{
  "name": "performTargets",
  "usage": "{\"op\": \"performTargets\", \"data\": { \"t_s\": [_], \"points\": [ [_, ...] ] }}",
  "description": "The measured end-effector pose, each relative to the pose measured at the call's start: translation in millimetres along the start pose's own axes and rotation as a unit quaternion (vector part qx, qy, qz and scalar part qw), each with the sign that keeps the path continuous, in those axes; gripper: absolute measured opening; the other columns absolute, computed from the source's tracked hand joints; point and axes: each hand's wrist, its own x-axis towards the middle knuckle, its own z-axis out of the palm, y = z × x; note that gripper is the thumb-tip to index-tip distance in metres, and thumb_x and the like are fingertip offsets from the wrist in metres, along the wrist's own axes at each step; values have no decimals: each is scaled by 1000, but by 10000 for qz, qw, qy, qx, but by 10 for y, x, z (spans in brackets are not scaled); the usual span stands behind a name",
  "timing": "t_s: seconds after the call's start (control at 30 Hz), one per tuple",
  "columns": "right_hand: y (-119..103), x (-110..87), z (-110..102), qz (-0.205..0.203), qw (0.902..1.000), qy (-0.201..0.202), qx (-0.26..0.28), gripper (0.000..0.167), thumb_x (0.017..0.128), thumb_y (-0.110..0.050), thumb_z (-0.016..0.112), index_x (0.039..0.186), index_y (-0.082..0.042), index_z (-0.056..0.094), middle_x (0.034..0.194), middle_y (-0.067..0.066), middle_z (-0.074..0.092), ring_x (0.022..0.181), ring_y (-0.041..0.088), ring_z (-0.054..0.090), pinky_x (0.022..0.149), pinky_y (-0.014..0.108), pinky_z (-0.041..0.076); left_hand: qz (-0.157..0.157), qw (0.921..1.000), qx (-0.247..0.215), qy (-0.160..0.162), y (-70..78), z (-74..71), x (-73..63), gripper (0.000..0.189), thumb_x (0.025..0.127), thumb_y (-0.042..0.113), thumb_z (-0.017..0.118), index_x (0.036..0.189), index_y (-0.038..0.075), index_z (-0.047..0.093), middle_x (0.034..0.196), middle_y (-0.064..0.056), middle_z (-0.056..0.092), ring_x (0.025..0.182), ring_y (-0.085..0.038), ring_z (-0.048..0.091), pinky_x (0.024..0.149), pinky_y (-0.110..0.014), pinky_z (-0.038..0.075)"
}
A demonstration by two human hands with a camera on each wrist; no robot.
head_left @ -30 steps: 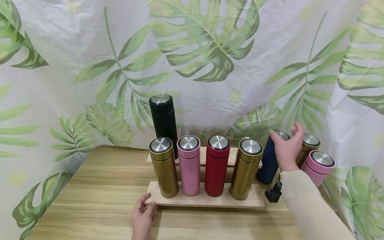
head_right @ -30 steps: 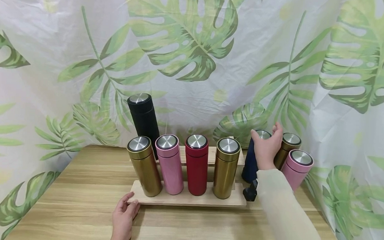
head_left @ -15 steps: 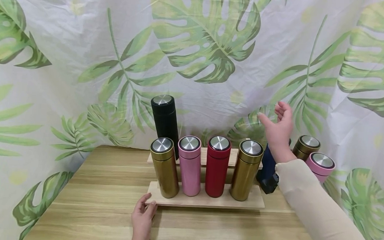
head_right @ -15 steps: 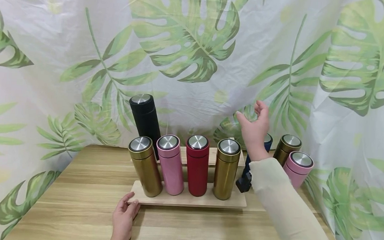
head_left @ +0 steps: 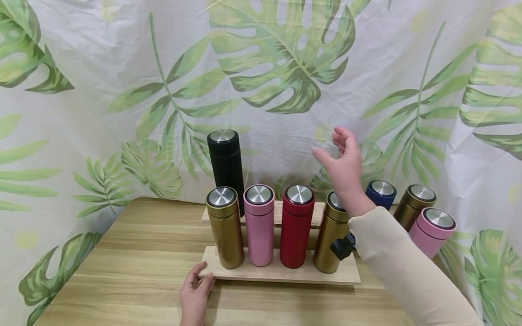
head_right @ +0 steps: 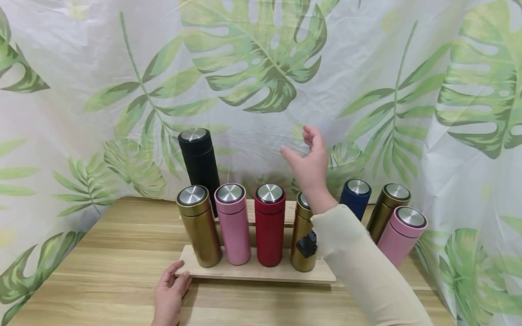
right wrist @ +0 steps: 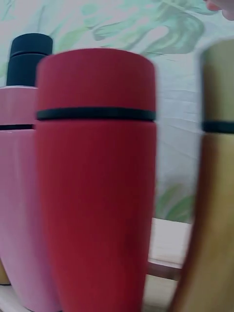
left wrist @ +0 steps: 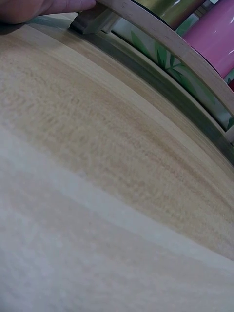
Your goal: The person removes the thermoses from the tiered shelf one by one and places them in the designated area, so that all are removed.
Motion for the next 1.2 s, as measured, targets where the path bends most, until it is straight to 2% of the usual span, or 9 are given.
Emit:
{"op": "performTargets", "data": {
  "t_s": [0.27, 0.53, 0.93, 1.2],
  "points": [
    [-101, -61, 276, -155, 9990, -386, 148, 60, 79, -8, 71, 131, -4, 43, 130, 14, 48, 122, 24, 42, 110, 32, 28, -10, 10000, -25, 37, 8, 14, -10, 39, 89, 2, 58, 125, -3, 47, 105, 3, 53, 87, -1, 55, 81, -18, 52],
    [-129, -150, 544, -89, 9970, -693, 339, 60, 78, -8, 72, 131, -3, 44, 130, 14, 49, 122, 23, 42, 109, 28, 28, 96, 9998, -173, 30, -7, 6, -20, 40, 87, 1, 60, 124, -5, 47, 91, 0, 50, 84, -3, 54, 80, -18, 52],
    [-194, -217, 833, 40, 9904, -1377, 67, 60, 80, -13, 71, 133, -7, 44, 133, 9, 49, 124, 22, 43, 109, 30, 30, -1, 10000, 91, 24, 18, 5, -17, 39, 89, -1, 56, 126, -3, 47, 112, -2, 49, 90, 0, 53, 82, -18, 51],
    [-240, -246, 1040, 179, 9842, -1758, -79, 61, 81, -17, 70, 135, -10, 43, 134, 7, 48, 125, 22, 42, 106, 35, 35, 49, 10000, -10, 41, 13, 8, -17, 38, 89, -2, 56, 126, -4, 47, 104, 0, 50, 85, 1, 54, 81, -18, 51]
  ]
}}
